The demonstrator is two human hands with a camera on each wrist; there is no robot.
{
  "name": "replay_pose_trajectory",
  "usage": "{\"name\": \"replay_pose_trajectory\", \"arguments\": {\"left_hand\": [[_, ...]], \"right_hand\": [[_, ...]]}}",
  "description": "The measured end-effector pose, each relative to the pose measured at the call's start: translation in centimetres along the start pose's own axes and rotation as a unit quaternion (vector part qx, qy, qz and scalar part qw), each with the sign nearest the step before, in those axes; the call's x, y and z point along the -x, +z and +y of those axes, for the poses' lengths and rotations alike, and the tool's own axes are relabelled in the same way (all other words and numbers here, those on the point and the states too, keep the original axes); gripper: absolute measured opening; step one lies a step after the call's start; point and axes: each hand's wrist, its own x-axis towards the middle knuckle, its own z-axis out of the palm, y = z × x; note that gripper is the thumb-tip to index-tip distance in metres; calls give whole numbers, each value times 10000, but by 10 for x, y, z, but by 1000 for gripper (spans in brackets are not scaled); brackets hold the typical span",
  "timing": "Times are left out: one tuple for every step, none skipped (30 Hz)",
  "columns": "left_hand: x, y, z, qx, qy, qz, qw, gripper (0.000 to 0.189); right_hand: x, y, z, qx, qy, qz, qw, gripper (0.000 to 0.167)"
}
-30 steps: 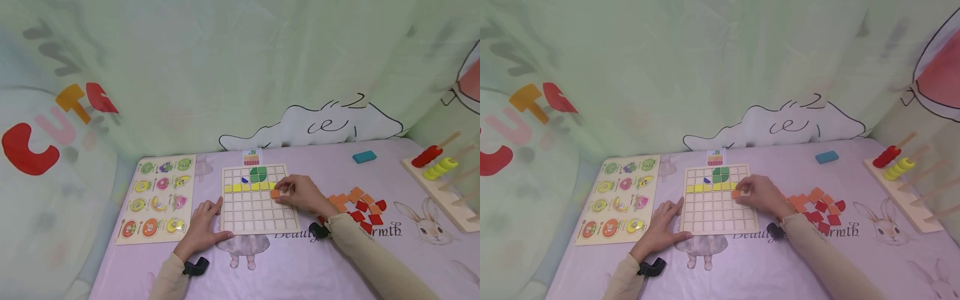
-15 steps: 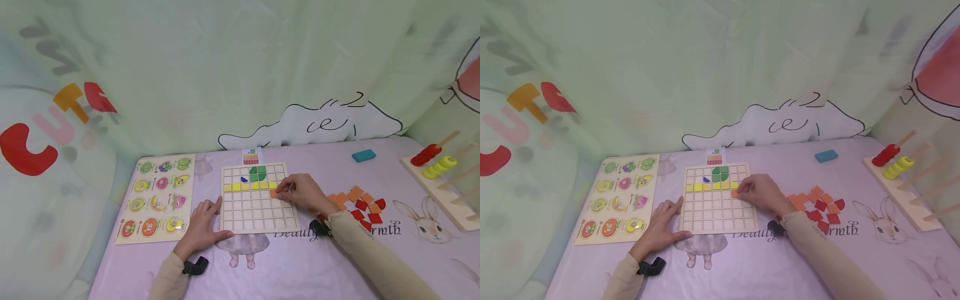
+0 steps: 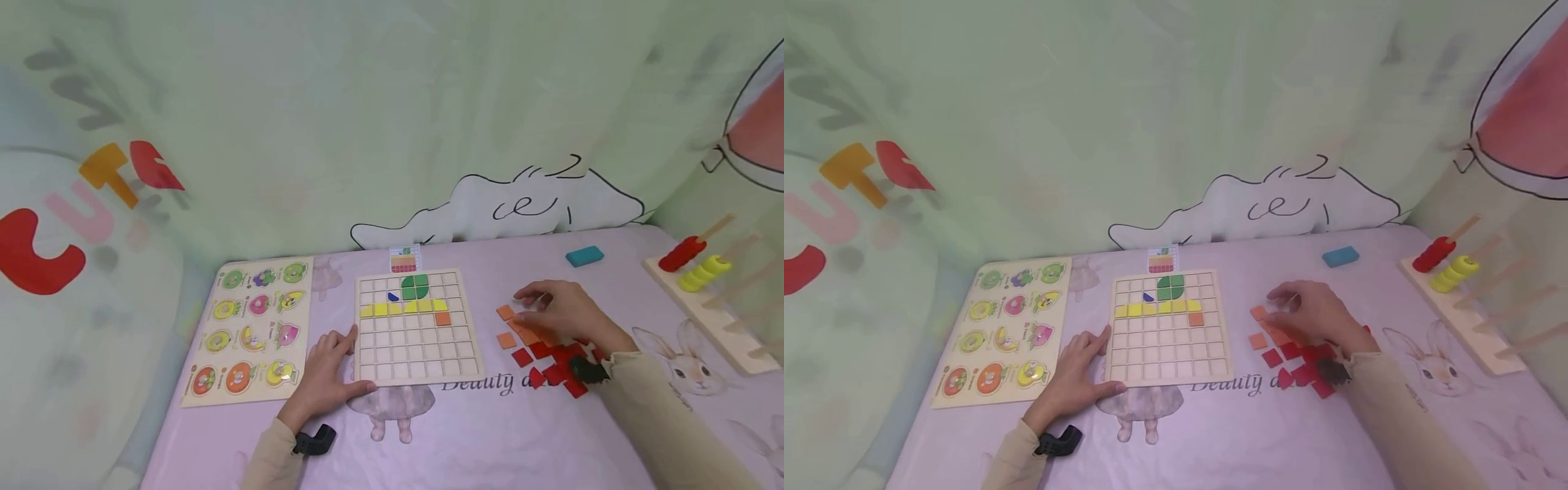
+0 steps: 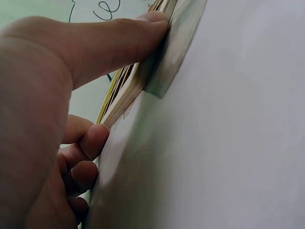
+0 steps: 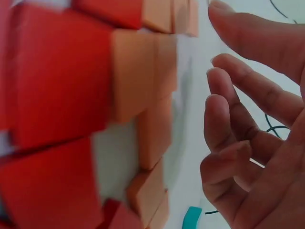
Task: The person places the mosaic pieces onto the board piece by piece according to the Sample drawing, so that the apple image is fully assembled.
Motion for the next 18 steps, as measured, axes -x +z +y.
{"name": "replay_pose_trajectory", "arguments": {"left_hand": [[0, 0, 0, 13, 7, 9, 10000, 109], [0, 0, 0, 17, 54, 47, 10000, 109], [0, 1, 0, 21, 111, 87, 9999, 108], [1, 1, -1, 9, 156, 120, 9998, 108], [1, 1, -2, -5, 184, 132, 9997, 109], [0, 1, -3, 0, 202, 132, 9997, 109], [0, 1, -3, 1, 204, 120, 9997, 109], [0, 1, -3, 3, 196, 105, 9998, 109], [0, 1, -3, 15, 160, 71, 9998, 110], [0, 1, -3, 23, 123, 37, 9999, 110], [0, 1, -3, 29, 95, 7, 10000, 110], [0, 1, -3, 18, 102, 18, 9999, 110], [0, 0, -2, 30, 95, 16, 9999, 110], [0, 0, -2, 43, 97, 21, 9999, 110], [0, 0, -2, 48, 96, 22, 9999, 110], [0, 0, -2, 63, 94, 19, 9999, 110], [0, -1, -2, 63, 90, 12, 9999, 110], [0, -1, -2, 68, 80, 12, 9999, 110]], "right_hand": [[1, 0, 3, 11, 3, -71, 10000, 59], [1, 1, 5, -3, -16, -129, 9999, 61], [1, 2, 7, 1, -49, -185, 9998, 60], [0, 5, 7, 22, -107, -229, 9997, 58], [-2, 8, 7, 29, -161, -269, 9995, 56], [-3, 10, 6, 71, -205, -275, 9994, 53], [-4, 12, 5, 93, -251, -276, 9993, 49], [-5, 14, 4, 104, -265, -270, 9992, 45], [-5, 16, 3, 114, -266, -272, 9992, 42], [-6, 17, 1, 126, -280, -261, 9992, 38], [-6, 17, 0, 115, -268, -258, 9992, 35], [-6, 17, -2, 101, -253, -260, 9993, 33], [-6, 17, -3, 80, -252, -262, 9993, 32], [-6, 16, -4, 73, -271, -258, 9993, 32], [-6, 16, -6, 72, -273, -240, 9993, 31], [-6, 16, -6, 67, -279, -216, 9994, 31], [-6, 16, -7, 59, -281, -181, 9994, 31], [-6, 15, -8, 42, -292, -149, 9995, 30]]}}
